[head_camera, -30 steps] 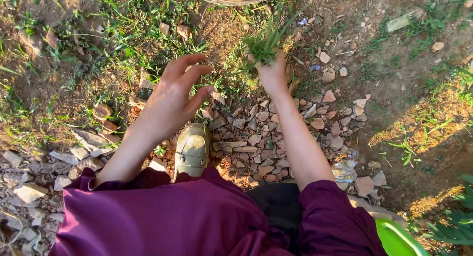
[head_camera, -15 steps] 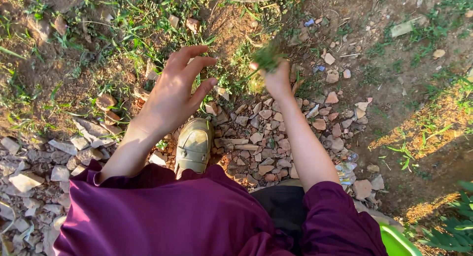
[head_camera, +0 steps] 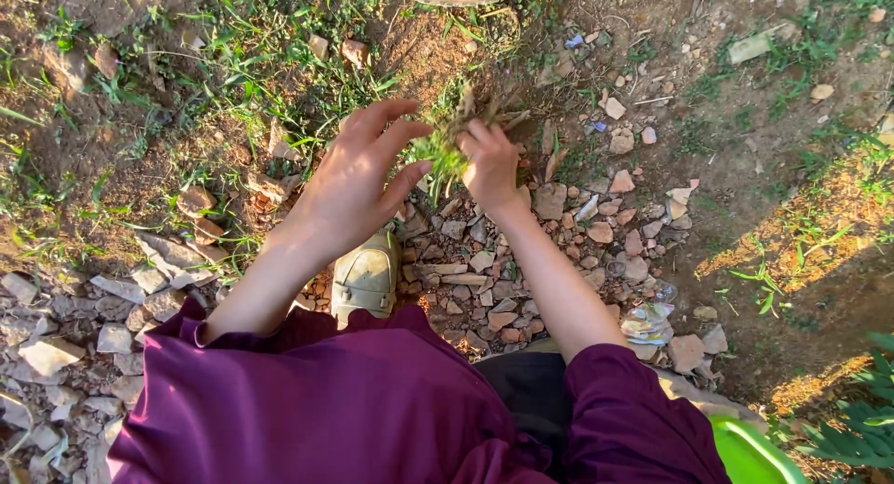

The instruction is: Manually pull weeds from a garden bed filled with small stones and dirt.

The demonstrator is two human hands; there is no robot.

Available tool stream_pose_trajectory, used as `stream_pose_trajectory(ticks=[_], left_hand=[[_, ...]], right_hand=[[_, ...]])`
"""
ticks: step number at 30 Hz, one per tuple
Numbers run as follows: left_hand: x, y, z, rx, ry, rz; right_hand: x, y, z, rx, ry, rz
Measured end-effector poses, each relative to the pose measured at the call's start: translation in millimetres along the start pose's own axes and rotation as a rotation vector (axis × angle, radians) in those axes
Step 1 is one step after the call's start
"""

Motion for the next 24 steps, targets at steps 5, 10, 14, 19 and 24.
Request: stream_pose_trajectory(ticks=[5,10,14,19,24], left_hand=[[-3,-3,-1,0.002,0.002,0.012],[-7,-5,-3,-0.016,0.003,0.007],[-14,-7,-6,-0.038,-0.001,0.009],[-13,-7,-10,-0.055,0.015,-0.005],[-12,-6,-15,-0.061,0.007,-0.016]], right_hand=[[2,5,-3,-0.063,0.012,0.009],[-6,17,7,0.232,-0.002,-0.331],[-6,28,33,0.308,0.266,-0.3],[-43,40,9,0.884,0.531,-0.457],[-26,33,25,0.679,0.457,-0.409]])
Point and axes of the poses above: each hand's wrist, its own y-axis towards the middle knuckle, its own x-axis out of the palm, z = x × y, the point moved 4 cm from there along y, towards the middle knuckle, and after that the axes turned 12 degrees about x, right-handed, at the moved point
